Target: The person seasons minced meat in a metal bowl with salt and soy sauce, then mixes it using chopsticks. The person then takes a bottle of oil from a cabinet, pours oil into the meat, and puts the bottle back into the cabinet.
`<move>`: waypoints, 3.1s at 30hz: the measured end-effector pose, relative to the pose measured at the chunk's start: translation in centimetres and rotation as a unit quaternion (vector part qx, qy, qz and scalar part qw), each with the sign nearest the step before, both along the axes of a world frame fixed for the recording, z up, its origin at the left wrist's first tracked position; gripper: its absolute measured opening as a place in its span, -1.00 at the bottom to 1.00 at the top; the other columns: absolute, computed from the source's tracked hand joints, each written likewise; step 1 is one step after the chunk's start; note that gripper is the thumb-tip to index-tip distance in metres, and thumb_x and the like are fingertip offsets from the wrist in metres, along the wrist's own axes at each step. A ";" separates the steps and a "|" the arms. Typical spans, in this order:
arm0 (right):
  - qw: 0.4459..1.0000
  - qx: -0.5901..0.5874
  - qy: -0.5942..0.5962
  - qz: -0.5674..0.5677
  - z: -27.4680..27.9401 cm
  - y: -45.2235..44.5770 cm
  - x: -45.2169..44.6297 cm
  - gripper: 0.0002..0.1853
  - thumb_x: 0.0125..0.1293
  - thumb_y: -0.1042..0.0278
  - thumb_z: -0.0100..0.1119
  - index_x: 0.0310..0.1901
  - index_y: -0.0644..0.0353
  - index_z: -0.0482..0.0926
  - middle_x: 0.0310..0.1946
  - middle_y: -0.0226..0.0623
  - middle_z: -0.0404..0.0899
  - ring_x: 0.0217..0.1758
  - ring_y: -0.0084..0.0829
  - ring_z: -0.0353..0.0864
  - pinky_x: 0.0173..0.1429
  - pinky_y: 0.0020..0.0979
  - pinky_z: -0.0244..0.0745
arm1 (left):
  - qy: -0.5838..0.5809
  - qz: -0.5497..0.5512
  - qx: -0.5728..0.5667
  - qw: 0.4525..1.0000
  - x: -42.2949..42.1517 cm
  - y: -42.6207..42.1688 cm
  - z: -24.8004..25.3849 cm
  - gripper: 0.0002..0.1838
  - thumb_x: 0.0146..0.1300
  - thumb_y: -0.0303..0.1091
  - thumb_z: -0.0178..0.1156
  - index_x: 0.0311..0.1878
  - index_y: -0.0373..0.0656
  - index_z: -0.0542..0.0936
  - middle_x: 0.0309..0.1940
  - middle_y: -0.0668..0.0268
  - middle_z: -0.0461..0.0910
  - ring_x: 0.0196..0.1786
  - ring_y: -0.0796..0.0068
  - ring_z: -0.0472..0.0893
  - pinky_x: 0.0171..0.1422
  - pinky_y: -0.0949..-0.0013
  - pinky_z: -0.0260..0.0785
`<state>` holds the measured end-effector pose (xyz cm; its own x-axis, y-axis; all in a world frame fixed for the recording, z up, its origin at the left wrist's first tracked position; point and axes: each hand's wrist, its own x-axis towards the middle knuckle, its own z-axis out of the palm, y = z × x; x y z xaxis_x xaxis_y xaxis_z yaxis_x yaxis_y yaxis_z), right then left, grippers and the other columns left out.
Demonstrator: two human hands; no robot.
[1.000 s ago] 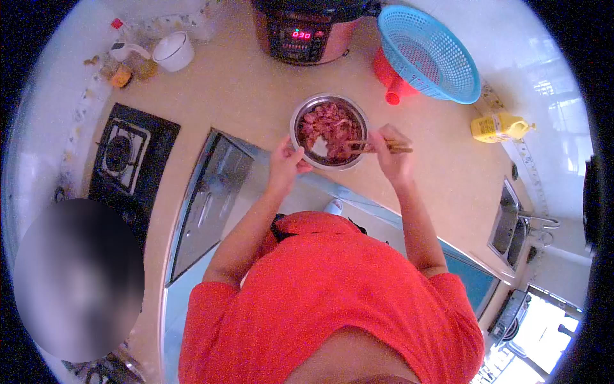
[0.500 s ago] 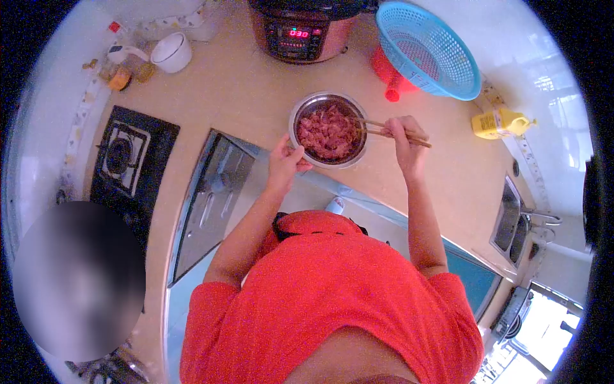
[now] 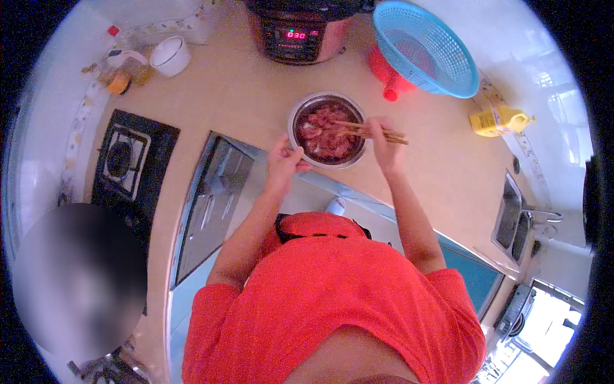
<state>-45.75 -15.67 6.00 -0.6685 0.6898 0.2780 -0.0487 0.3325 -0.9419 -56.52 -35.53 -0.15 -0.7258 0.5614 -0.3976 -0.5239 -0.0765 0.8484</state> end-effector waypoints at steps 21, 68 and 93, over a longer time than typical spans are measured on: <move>0.994 0.035 -0.055 0.088 3.5 -2.4 0.9 -0.89 0.18 0.42 0.17 -0.42 0.28 0.59 -0.48 -0.33 0.58 -0.38 -0.49 0.55 -0.29 -0.46 0.46 | -0.006 0.007 0.016 1.000 0.4 0.0 1.7 -0.51 0.19 -0.51 0.06 0.22 -0.15 0.26 -0.39 0.23 0.52 -0.44 0.46 0.58 -0.41 0.41 0.56; 0.997 -0.012 -0.075 0.023 3.5 -0.4 0.7 -0.87 0.20 0.39 0.17 -0.40 0.28 0.59 -0.53 -0.40 0.55 -0.48 -0.61 0.48 -0.41 -0.54 0.41 | -0.021 -0.002 0.022 1.000 0.4 -0.2 0.8 -0.42 0.19 -0.47 0.10 0.27 -0.16 0.16 -0.19 0.15 0.46 -0.28 0.31 0.59 -0.31 0.34 0.58; 0.986 0.112 -0.109 0.062 4.4 -2.8 0.1 -0.84 0.24 0.42 0.10 -0.45 0.30 0.52 -0.57 -0.38 0.51 -0.44 -0.59 0.51 -0.33 -0.53 0.46 | -0.006 0.016 0.024 1.000 0.5 0.0 0.9 -0.50 0.20 -0.51 0.05 0.23 -0.15 0.25 -0.38 0.26 0.48 -0.43 0.45 0.57 -0.40 0.39 0.57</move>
<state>-45.64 -18.44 10.36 -0.8049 0.5362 0.2542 0.0936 0.5378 -0.8379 -55.99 -35.49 0.72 -0.7395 0.5558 -0.3797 -0.5305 -0.1340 0.8370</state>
